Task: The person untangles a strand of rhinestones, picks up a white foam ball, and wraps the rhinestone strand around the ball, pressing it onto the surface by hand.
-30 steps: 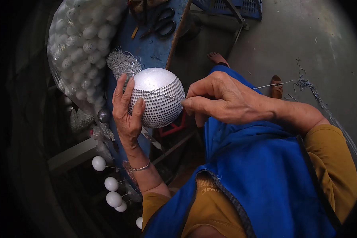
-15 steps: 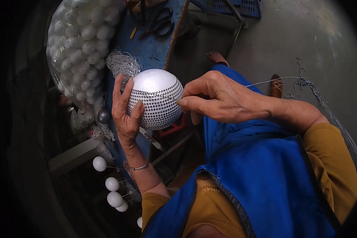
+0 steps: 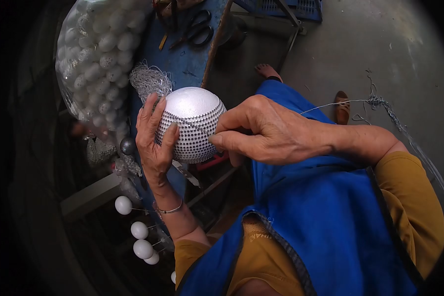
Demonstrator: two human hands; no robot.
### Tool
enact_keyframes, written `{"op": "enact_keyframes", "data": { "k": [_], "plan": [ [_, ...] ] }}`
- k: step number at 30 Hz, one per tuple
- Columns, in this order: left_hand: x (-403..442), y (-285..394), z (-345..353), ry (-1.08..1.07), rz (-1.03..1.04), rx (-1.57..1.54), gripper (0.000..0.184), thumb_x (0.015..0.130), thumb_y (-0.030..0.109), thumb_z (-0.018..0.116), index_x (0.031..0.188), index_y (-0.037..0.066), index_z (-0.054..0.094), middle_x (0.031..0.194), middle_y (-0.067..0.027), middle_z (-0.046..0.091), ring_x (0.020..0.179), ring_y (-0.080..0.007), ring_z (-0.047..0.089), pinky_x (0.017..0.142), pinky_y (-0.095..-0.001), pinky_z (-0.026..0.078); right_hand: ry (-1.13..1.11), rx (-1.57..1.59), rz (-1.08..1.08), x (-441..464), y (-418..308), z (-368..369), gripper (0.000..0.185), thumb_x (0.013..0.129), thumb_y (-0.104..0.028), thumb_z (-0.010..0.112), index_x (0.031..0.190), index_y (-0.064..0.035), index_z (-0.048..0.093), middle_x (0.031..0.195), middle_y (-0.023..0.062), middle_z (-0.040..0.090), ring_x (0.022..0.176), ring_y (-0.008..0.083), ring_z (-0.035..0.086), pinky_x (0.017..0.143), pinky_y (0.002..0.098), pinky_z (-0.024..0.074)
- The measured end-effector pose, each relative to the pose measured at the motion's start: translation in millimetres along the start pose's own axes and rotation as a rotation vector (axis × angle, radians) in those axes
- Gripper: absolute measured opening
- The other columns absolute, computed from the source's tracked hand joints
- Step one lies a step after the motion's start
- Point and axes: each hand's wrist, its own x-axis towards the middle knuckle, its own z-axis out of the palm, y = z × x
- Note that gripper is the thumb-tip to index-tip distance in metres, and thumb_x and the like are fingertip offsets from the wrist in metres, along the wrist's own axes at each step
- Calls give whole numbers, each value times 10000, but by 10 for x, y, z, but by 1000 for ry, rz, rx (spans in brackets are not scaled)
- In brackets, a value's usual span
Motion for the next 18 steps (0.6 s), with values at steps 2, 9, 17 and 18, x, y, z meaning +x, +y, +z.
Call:
{"op": "enact_keyframes", "data": {
  "k": [2, 9, 17, 18],
  "plan": [
    [-23, 45, 3, 52, -24, -54, 421, 833, 278, 584, 1191, 56, 595, 1265, -132, 547, 1193, -290, 497, 1080, -489, 177, -17, -20, 2, 8, -4, 7, 275, 927, -224, 527, 851, 19, 628, 643, 70, 651, 619, 88, 617, 544, 228, 458],
    [-73, -16, 162, 150, -30, -210, 451, 828, 290, 594, 1199, 33, 581, 1267, -141, 544, 1202, -303, 489, 1074, -512, 172, 31, 26, 33, -22, 172, 5, 277, 928, -229, 529, 856, 19, 630, 645, 65, 652, 603, 89, 609, 540, 227, 455],
    [-18, 57, -13, 59, 50, -5, 431, 811, 290, 611, 1189, 84, 604, 1264, -140, 547, 1223, -299, 471, 1076, -513, 162, -16, -24, 9, -1, 71, 50, 286, 931, -236, 522, 856, 19, 629, 643, 72, 650, 598, 94, 607, 530, 227, 452],
    [-35, 61, -6, 60, 51, -5, 431, 811, 290, 611, 1189, 84, 604, 1264, -140, 547, 1223, -299, 471, 1076, -513, 162, 0, -3, -6, 1, 132, 55, 289, 931, -239, 520, 856, 18, 630, 644, 72, 650, 599, 93, 606, 531, 226, 452]
  ]
}}
